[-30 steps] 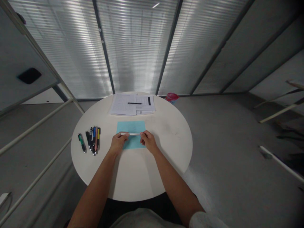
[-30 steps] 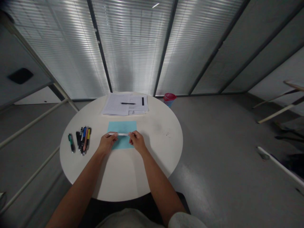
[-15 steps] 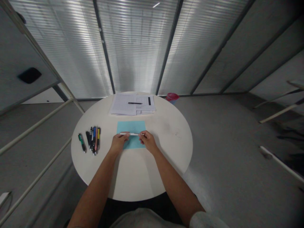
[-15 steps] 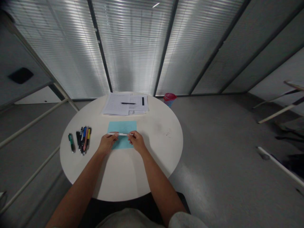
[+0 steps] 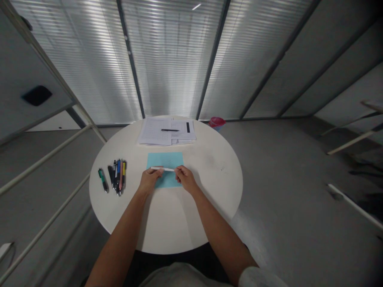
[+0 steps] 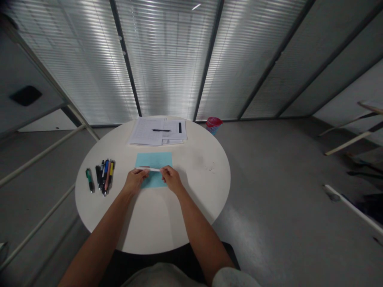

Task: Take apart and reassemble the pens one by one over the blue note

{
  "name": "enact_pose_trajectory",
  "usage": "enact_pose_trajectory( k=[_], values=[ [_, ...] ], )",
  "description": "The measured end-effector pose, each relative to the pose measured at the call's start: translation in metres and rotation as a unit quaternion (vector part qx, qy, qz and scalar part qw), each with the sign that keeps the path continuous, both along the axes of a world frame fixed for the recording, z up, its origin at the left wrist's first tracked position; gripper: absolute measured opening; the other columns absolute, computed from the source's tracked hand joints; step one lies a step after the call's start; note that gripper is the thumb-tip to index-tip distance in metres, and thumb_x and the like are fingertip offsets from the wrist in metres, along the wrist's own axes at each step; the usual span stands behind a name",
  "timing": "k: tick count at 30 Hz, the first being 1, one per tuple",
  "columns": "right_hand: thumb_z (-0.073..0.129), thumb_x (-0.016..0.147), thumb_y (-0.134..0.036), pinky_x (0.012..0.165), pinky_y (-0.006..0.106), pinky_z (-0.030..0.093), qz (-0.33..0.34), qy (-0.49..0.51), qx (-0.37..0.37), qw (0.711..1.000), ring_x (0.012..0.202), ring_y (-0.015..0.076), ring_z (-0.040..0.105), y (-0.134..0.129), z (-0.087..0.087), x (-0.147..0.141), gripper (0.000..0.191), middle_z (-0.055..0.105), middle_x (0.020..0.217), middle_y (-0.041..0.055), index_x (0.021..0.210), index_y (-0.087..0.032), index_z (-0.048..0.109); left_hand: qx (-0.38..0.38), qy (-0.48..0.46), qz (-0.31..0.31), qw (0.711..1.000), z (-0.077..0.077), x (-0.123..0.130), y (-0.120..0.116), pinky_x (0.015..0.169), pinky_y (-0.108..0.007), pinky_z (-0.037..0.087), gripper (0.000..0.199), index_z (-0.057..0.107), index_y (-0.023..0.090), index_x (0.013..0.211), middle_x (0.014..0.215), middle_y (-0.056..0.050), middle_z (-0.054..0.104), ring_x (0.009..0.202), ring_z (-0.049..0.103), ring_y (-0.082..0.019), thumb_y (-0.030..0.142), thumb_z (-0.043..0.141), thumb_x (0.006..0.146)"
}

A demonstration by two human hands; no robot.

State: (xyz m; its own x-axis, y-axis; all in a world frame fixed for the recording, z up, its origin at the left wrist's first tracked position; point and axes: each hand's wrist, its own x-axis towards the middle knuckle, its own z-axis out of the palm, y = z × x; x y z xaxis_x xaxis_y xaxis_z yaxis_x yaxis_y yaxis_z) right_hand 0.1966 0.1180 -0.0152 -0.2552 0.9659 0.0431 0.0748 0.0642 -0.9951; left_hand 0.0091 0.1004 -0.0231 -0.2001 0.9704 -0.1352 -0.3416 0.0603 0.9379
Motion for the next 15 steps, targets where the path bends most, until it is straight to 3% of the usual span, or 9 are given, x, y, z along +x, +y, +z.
enact_pose_trajectory(
  k=[6,10,15],
  values=[
    [0.057,0.084,-0.051,0.050,0.022,0.037,0.013,-0.012,0.008,1.000,0.049,0.0098,0.048,-0.0002,0.0012,-0.0010,0.030,0.055,0.057,-0.0049,0.077,-0.022,0.060,0.001,0.025,-0.016,1.000,-0.0027,-0.0006,-0.0009,0.059,-0.024,0.041,0.033,0.077,0.014,0.084,0.064,-0.002,0.063,0.060,0.052,-0.011,0.034,0.084,0.059],
    [0.051,0.087,-0.055,0.052,0.023,0.036,0.027,-0.028,0.017,0.999,0.050,0.0101,0.046,-0.0014,0.0033,0.0001,0.039,0.052,0.055,-0.0049,0.067,-0.022,0.054,0.005,0.070,-0.012,0.997,-0.0062,-0.0024,-0.0003,0.057,-0.023,0.041,0.024,0.078,0.018,0.080,0.064,-0.002,0.063,0.059,0.053,-0.012,0.032,0.082,0.062],
    [0.045,0.091,-0.057,0.053,0.023,0.034,0.041,-0.065,0.046,0.996,0.051,0.0102,0.043,-0.0018,0.0046,0.0033,0.047,0.046,0.052,-0.0050,0.060,-0.022,0.048,0.004,0.063,-0.025,0.998,-0.0066,-0.0045,-0.0013,0.059,-0.024,0.043,0.019,0.079,0.021,0.080,0.068,-0.005,0.066,0.061,0.056,-0.015,0.027,0.081,0.062]
  ],
)
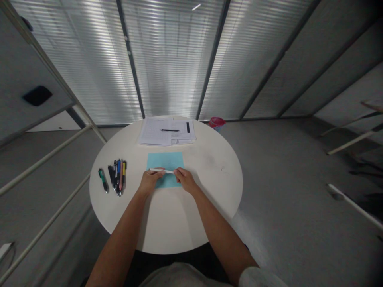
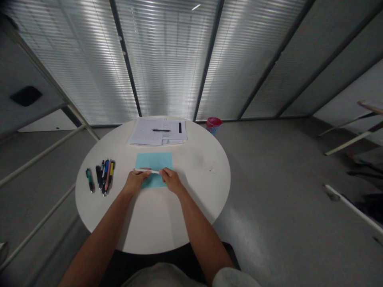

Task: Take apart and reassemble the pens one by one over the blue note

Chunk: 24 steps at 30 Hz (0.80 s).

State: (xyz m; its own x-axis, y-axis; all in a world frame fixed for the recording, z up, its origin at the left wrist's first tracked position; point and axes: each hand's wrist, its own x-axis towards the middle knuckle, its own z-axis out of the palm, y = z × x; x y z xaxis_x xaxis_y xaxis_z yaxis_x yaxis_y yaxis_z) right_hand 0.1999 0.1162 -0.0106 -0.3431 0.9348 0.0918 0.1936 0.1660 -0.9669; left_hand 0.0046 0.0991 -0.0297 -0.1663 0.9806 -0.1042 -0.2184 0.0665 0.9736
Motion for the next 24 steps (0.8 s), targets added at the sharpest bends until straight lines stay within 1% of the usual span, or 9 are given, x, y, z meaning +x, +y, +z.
enact_pose_trajectory(
  k=[5,9,11,13,14,16,18,20,24],
  values=[
    [0.049,0.088,-0.057,0.051,0.023,0.034,0.000,0.038,-0.031,0.999,0.049,0.0096,0.043,-0.001,0.002,-0.001,0.044,0.048,0.052,-0.0049,0.061,-0.022,0.049,0.000,0.005,0.002,1.000,0.000,0.000,0.000,0.058,-0.024,0.042,0.019,0.079,0.022,0.081,0.066,-0.005,0.065,0.061,0.055,-0.015,0.028,0.081,0.063],
    [0.060,0.080,-0.058,0.048,0.023,0.037,-0.034,0.115,-0.081,0.990,0.049,0.0099,0.048,-0.002,0.006,-0.004,0.039,0.060,0.060,-0.0020,0.069,-0.021,0.057,0.006,0.021,-0.001,1.000,0.004,0.002,-0.001,0.058,-0.024,0.042,0.021,0.079,0.023,0.083,0.066,-0.004,0.066,0.060,0.056,-0.015,0.031,0.081,0.064],
    [0.065,0.077,-0.057,0.049,0.024,0.041,-0.057,0.160,-0.093,0.981,0.051,0.0105,0.052,-0.001,0.007,-0.005,0.036,0.064,0.065,-0.0003,0.074,-0.021,0.061,0.011,0.026,-0.003,1.000,0.009,0.004,-0.003,0.061,-0.025,0.043,0.016,0.078,0.021,0.074,0.069,-0.006,0.068,0.064,0.058,-0.016,0.033,0.082,0.064],
    [0.070,0.073,-0.054,0.052,0.025,0.046,-0.096,0.226,-0.109,0.963,0.056,0.0120,0.057,0.002,0.007,-0.004,0.035,0.067,0.070,0.0001,0.079,-0.021,0.062,0.012,-0.003,0.000,1.000,0.014,0.005,-0.005,0.064,-0.026,0.045,0.019,0.076,0.018,0.068,0.073,-0.008,0.070,0.067,0.059,-0.016,0.036,0.082,0.064],
    [0.072,0.071,-0.053,0.055,0.026,0.049,-0.120,0.267,-0.121,0.949,0.060,0.0133,0.060,0.004,0.007,-0.004,0.035,0.068,0.072,0.0001,0.080,-0.022,0.061,0.011,-0.027,0.002,1.000,0.017,0.005,-0.005,0.065,-0.027,0.045,0.023,0.076,0.017,0.069,0.074,-0.009,0.070,0.066,0.058,-0.015,0.038,0.082,0.064],
    [0.076,0.067,-0.052,0.065,0.030,0.054,-0.165,0.346,-0.144,0.912,0.072,0.0171,0.067,0.008,0.007,0.000,0.036,0.069,0.077,0.0003,0.081,-0.024,0.059,0.012,-0.080,0.004,0.997,0.021,0.006,-0.006,0.065,-0.028,0.045,0.033,0.077,0.015,0.078,0.075,-0.009,0.069,0.064,0.057,-0.015,0.043,0.082,0.063],
    [0.073,0.070,-0.055,0.074,0.035,0.055,-0.183,0.394,-0.161,0.886,0.086,0.0204,0.069,0.013,0.008,0.007,0.035,0.071,0.081,0.0017,0.080,-0.025,0.058,0.019,-0.117,0.001,0.993,0.025,0.006,-0.007,0.063,-0.029,0.044,0.040,0.076,0.012,0.084,0.074,-0.009,0.068,0.064,0.057,-0.014,0.044,0.082,0.062],
    [0.066,0.074,-0.059,0.079,0.038,0.055,-0.183,0.413,-0.169,0.876,0.093,0.0215,0.069,0.017,0.009,0.015,0.036,0.072,0.083,0.0031,0.077,-0.025,0.058,0.031,-0.141,-0.003,0.989,0.026,0.005,-0.008,0.062,-0.028,0.043,0.038,0.075,0.011,0.082,0.072,-0.008,0.066,0.065,0.057,-0.014,0.041,0.082,0.061],
    [0.058,0.080,-0.059,0.084,0.040,0.052,-0.179,0.432,-0.147,0.871,0.090,0.0187,0.067,0.025,0.019,0.028,0.033,0.070,0.080,0.0006,0.076,-0.026,0.062,0.038,-0.175,-0.009,0.984,0.026,0.002,-0.008,0.063,-0.028,0.043,0.029,0.075,0.010,0.082,0.071,-0.007,0.064,0.066,0.057,-0.014,0.034,0.079,0.065]
  ],
)
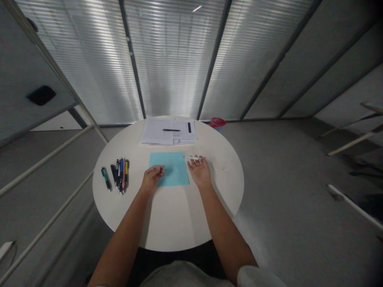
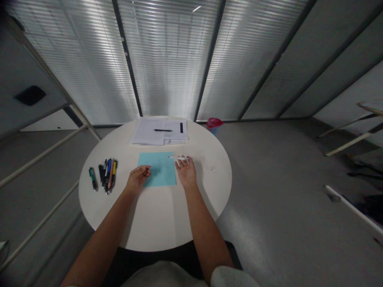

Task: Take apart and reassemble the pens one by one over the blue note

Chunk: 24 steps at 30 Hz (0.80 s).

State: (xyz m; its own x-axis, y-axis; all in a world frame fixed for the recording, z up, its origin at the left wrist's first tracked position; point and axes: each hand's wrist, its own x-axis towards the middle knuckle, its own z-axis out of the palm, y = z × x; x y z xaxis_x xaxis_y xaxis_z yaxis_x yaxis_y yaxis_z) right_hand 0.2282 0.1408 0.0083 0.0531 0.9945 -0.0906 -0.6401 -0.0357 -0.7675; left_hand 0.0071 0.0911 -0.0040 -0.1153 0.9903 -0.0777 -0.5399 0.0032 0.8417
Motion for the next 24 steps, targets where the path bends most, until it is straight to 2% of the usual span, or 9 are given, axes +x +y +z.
enact_pose_trajectory(
  k=[4,7,11,15,18,22,24],
  values=[
    [0.058,0.083,-0.051,0.079,0.036,0.051,0.001,0.035,0.034,0.999,0.069,0.0132,0.060,0.004,0.018,0.005,0.024,0.061,0.065,-0.0044,0.080,-0.029,0.063,0.000,-0.023,-0.009,1.000,-0.003,-0.003,0.002,0.063,-0.028,0.043,0.026,0.075,0.010,0.083,0.071,-0.007,0.064,0.065,0.056,-0.013,0.031,0.077,0.067],
    [0.055,0.085,-0.051,0.059,0.026,0.046,-0.004,0.048,0.061,0.997,0.051,0.0098,0.044,0.004,0.029,0.005,0.027,0.047,0.056,-0.0058,0.076,-0.026,0.060,0.001,-0.029,-0.011,1.000,-0.004,-0.004,0.003,0.063,-0.027,0.043,0.025,0.075,0.010,0.084,0.071,-0.006,0.064,0.065,0.056,-0.013,0.030,0.076,0.067],
    [0.044,0.086,-0.057,0.042,0.024,0.030,0.005,-0.005,0.058,0.998,0.043,0.0107,0.027,0.003,0.036,0.003,0.039,0.031,0.051,-0.0059,0.065,-0.024,0.049,-0.002,-0.034,-0.011,0.999,-0.002,-0.003,0.002,0.063,-0.028,0.043,0.024,0.075,0.010,0.084,0.071,-0.007,0.064,0.065,0.056,-0.013,0.029,0.075,0.068],
    [0.043,0.083,-0.048,0.038,0.024,0.021,0.037,0.023,0.014,0.999,0.040,0.0105,0.016,0.002,0.037,-0.001,0.033,0.024,0.049,-0.0067,0.059,-0.024,0.040,0.003,-0.032,-0.012,0.999,-0.001,-0.003,0.001,0.064,-0.029,0.043,0.024,0.075,0.011,0.084,0.071,-0.007,0.063,0.065,0.056,-0.014,0.029,0.074,0.068],
    [0.045,0.082,-0.044,0.036,0.024,0.020,0.038,0.068,0.002,0.997,0.039,0.0094,0.017,0.001,0.036,-0.004,0.029,0.030,0.050,-0.0063,0.062,-0.024,0.044,0.003,-0.034,-0.015,0.999,-0.002,-0.004,0.001,0.065,-0.029,0.043,0.024,0.075,0.011,0.085,0.071,-0.006,0.063,0.065,0.056,-0.014,0.028,0.074,0.069],
    [0.054,0.083,-0.047,0.034,0.020,0.024,0.039,0.114,0.005,0.993,0.043,0.0077,0.029,-0.003,0.033,-0.006,0.027,0.046,0.061,-0.0033,0.070,-0.023,0.051,0.007,-0.040,-0.016,0.999,-0.002,-0.004,0.002,0.064,-0.028,0.043,0.023,0.075,0.010,0.085,0.071,-0.006,0.063,0.065,0.056,-0.013,0.027,0.074,0.068],
    [0.064,0.080,-0.040,0.032,0.017,0.024,0.042,0.128,0.001,0.991,0.044,0.0067,0.033,-0.004,0.028,-0.004,0.024,0.048,0.061,-0.0045,0.070,-0.022,0.051,0.006,-0.041,-0.014,0.999,-0.001,-0.003,0.002,0.063,-0.028,0.043,0.023,0.075,0.010,0.084,0.070,-0.006,0.063,0.064,0.056,-0.013,0.026,0.074,0.068]
  ],
)
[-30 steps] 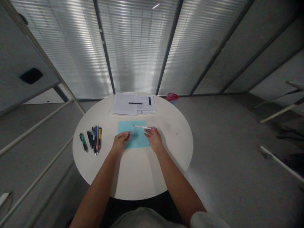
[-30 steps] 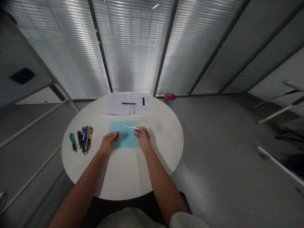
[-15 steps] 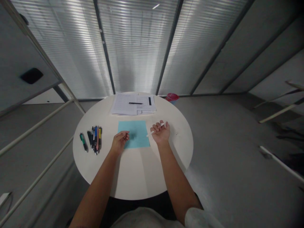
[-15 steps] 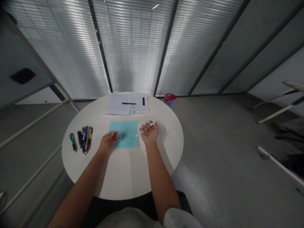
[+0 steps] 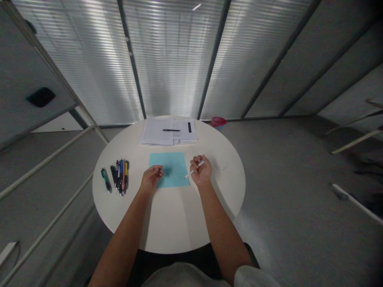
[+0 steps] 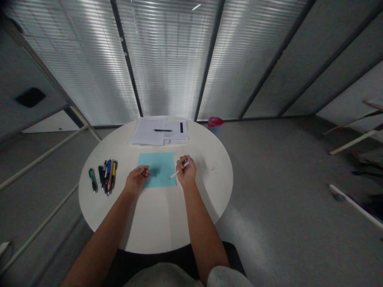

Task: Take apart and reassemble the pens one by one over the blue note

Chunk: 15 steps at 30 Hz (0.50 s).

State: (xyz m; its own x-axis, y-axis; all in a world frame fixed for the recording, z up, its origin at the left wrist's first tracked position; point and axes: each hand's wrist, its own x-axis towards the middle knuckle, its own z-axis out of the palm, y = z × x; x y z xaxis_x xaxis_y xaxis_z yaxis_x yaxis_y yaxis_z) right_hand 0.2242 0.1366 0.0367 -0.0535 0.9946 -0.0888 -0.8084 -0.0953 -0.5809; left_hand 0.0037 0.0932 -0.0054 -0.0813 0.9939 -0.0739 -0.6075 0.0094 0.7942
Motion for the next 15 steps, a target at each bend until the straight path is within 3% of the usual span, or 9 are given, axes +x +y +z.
enact_pose_trajectory(
  k=[3,5,7,10,13,15],
  values=[
    [0.071,0.078,-0.038,0.036,0.016,0.033,0.005,-0.005,-0.015,1.000,0.047,0.0062,0.045,0.000,-0.009,0.004,0.026,0.051,0.058,-0.0058,0.069,-0.021,0.054,-0.004,-0.002,0.002,1.000,0.000,0.000,0.000,0.063,-0.028,0.044,0.022,0.075,0.010,0.084,0.070,-0.006,0.063,0.064,0.056,-0.013,0.025,0.073,0.067],
    [0.064,0.080,-0.057,0.049,0.021,0.048,0.023,-0.037,-0.020,0.999,0.059,0.0117,0.061,0.001,-0.015,0.007,0.037,0.056,0.059,-0.0031,0.075,-0.020,0.061,-0.004,-0.003,0.000,1.000,-0.001,0.000,-0.001,0.063,-0.028,0.044,0.022,0.075,0.010,0.084,0.071,-0.006,0.063,0.064,0.056,-0.013,0.024,0.073,0.067],
    [0.050,0.080,-0.075,0.059,0.030,0.054,0.032,-0.096,-0.024,0.995,0.063,0.0178,0.066,0.003,-0.020,0.007,0.058,0.055,0.054,-0.0016,0.081,-0.019,0.065,-0.001,-0.005,-0.001,1.000,-0.002,-0.001,-0.001,0.063,-0.027,0.044,0.022,0.075,0.009,0.085,0.072,-0.006,0.063,0.064,0.057,-0.013,0.024,0.073,0.068],
    [0.050,0.076,-0.078,0.055,0.031,0.052,0.003,-0.199,-0.020,0.980,0.049,0.0160,0.060,0.005,-0.028,0.002,0.063,0.050,0.046,-0.0044,0.087,-0.018,0.065,0.003,-0.007,-0.004,1.000,-0.003,-0.001,0.000,0.064,-0.027,0.044,0.022,0.075,0.009,0.086,0.072,-0.006,0.063,0.064,0.057,-0.013,0.024,0.073,0.070],
    [0.071,0.071,-0.058,0.046,0.021,0.042,-0.030,-0.320,0.041,0.946,0.048,0.0112,0.054,0.003,-0.036,-0.007,0.044,0.056,0.054,-0.0062,0.091,-0.020,0.060,0.005,-0.005,-0.007,1.000,-0.004,-0.002,0.000,0.064,-0.027,0.044,0.023,0.075,0.009,0.087,0.073,-0.006,0.063,0.065,0.057,-0.013,0.025,0.073,0.070],
    [0.070,0.074,-0.049,0.041,0.019,0.031,-0.056,-0.402,0.080,0.910,0.042,0.0083,0.044,-0.001,-0.041,-0.012,0.033,0.048,0.049,-0.0099,0.088,-0.022,0.057,0.005,-0.005,-0.007,1.000,-0.005,-0.002,0.000,0.063,-0.027,0.044,0.022,0.075,0.010,0.086,0.073,-0.006,0.063,0.065,0.057,-0.013,0.025,0.073,0.070]
  ],
)
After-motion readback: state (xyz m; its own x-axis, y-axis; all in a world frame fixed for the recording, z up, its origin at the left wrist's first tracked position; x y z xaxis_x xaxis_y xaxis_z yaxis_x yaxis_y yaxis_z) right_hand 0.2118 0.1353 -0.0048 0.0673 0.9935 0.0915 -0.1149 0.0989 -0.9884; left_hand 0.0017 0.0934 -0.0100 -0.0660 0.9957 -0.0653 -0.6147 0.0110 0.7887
